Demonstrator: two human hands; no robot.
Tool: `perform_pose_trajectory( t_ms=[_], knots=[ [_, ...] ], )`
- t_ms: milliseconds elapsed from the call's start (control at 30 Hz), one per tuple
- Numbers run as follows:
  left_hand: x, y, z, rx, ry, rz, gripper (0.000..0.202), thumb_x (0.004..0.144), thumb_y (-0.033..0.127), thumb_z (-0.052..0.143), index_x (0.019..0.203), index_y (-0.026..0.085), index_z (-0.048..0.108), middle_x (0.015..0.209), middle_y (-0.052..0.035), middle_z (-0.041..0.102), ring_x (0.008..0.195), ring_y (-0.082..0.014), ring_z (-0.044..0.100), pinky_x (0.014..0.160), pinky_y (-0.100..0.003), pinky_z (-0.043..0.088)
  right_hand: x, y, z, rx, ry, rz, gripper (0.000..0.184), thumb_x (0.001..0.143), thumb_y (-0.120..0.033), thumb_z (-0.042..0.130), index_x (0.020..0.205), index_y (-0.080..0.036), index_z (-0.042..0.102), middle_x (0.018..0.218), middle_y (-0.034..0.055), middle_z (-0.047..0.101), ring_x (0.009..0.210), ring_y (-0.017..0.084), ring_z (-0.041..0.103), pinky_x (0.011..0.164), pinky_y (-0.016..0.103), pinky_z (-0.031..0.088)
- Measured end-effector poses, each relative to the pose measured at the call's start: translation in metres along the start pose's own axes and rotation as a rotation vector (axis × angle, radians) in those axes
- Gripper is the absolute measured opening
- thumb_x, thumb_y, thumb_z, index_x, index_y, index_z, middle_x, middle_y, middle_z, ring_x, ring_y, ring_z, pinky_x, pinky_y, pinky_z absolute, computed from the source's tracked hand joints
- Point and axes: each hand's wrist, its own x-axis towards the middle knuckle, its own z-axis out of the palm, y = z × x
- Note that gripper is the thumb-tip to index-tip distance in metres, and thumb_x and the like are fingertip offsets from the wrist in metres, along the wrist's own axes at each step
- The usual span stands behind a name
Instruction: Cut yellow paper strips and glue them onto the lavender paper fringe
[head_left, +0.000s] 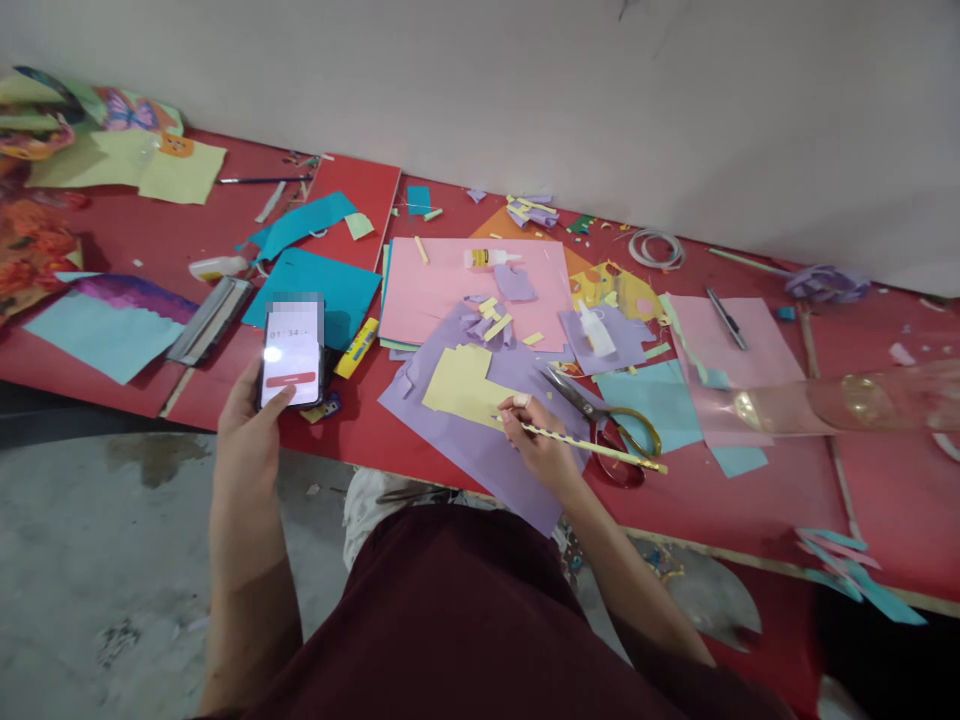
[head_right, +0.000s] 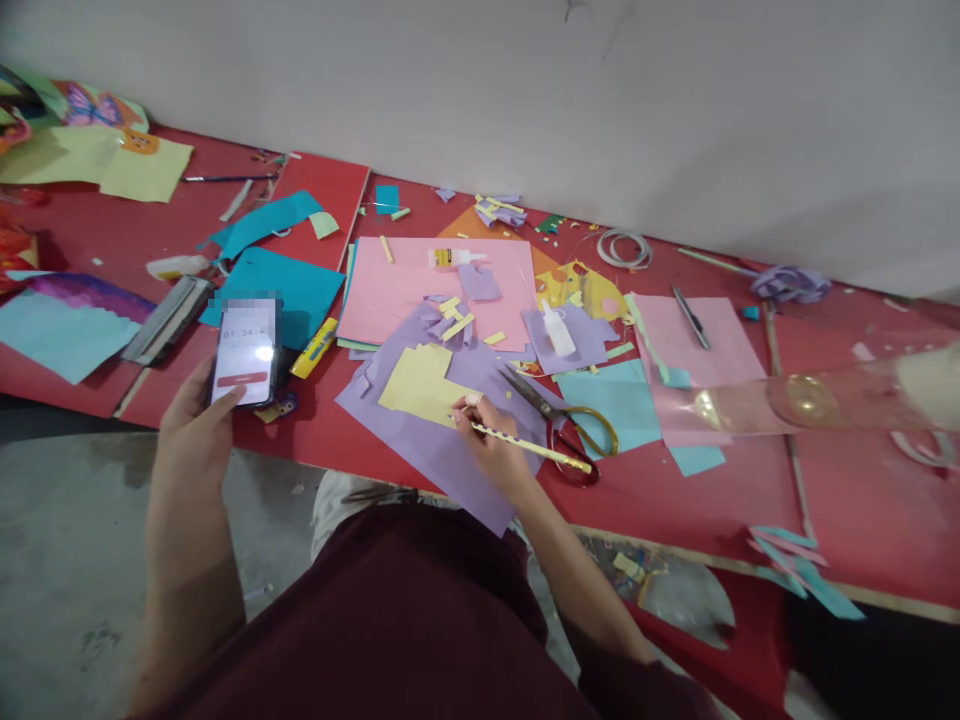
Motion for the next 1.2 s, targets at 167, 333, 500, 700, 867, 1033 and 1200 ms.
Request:
perform_pose_trajectory(
  t_ms=[167,333,500,700,867,1033,1200],
  knots=[
    [-0.003,0.003,0.003,-0.089,0.042,-0.022,0.08,0.061,0.024,0.09,0.136,0.015,0.062,0.146,-0.0108,0.061,0.141,-0.0316,0.051,0.124,-0.049,0.037,0.0,0.002,0.001,0.01,-0.002,-0.002,0.022,0.1,-0.045,0.052,0.1,-0.024,0.059,0.071,-0.0001,0.065,0.06,0.017,0.062,0.055,0.026,0.045],
    [-0.005,-0.001,0.001,-0.079,0.096,-0.003,0.058,0.076,0.024,0.08,0.131,0.014,0.064,0.147,-0.011,0.061,0.137,-0.0292,0.056,0.121,-0.049,0.041,0.0,0.003,0.001,0.015,-0.001,0.004,0.021,0.1,-0.044,0.053,0.1,-0.024,0.059,0.071,-0.0004,0.065,0.06,0.016,0.061,0.055,0.025,0.044],
    [-0.019,0.002,0.006,0.387,0.305,0.42,0.041,0.094,0.032,0.065,0.13,0.012,0.059,0.138,-0.0136,0.064,0.129,-0.0248,0.06,0.115,-0.047,0.046,0.0,0.004,0.001,0.014,0.004,0.005,0.02,0.1,-0.044,0.052,0.094,-0.025,0.056,0.071,-0.0009,0.064,0.058,0.015,0.06,0.055,0.025,0.044],
    [-0.057,0.014,0.05,0.491,0.014,0.947,0.012,0.09,0.022,0.072,0.088,0.019,0.06,0.104,-0.0069,0.073,0.111,-0.0226,0.068,0.102,-0.044,0.053,0.0,0.006,0.001,-0.001,0.01,-0.001,0.021,0.101,-0.044,0.049,0.091,-0.026,0.051,0.066,-0.0034,0.06,0.054,0.015,0.057,0.055,0.025,0.044],
    [-0.091,0.01,0.099,0.592,-0.678,0.971,0.009,0.096,0.018,0.063,0.105,0.02,0.062,0.114,-0.0083,0.075,0.119,-0.0237,0.065,0.101,-0.042,0.056,0.0,0.004,0.001,-0.062,0.025,-0.03,0.023,0.1,-0.043,0.05,0.085,-0.026,0.05,0.065,-0.0033,0.06,0.055,0.016,0.058,0.057,0.027,0.044],
    [-0.106,-0.001,0.122,0.755,-0.766,0.971,0.029,0.1,0.021,0.056,0.128,0.014,0.059,0.135,-0.0122,0.067,0.134,-0.0277,0.058,0.115,-0.049,0.048,0.001,0.0,0.0,-0.134,0.037,-0.072,0.022,0.098,-0.042,0.053,0.083,-0.025,0.052,0.069,-0.0008,0.065,0.061,0.018,0.063,0.061,0.028,0.045],
    [-0.105,-0.003,0.123,0.77,-0.815,0.959,0.024,0.102,0.021,0.053,0.124,0.015,0.062,0.133,-0.0107,0.069,0.135,-0.0263,0.058,0.116,-0.049,0.048,0.001,-0.001,0.002,-0.181,0.034,-0.092,0.021,0.098,-0.041,0.054,0.084,-0.026,0.054,0.069,0.0,0.067,0.06,0.019,0.064,0.061,0.029,0.046]
  ],
)
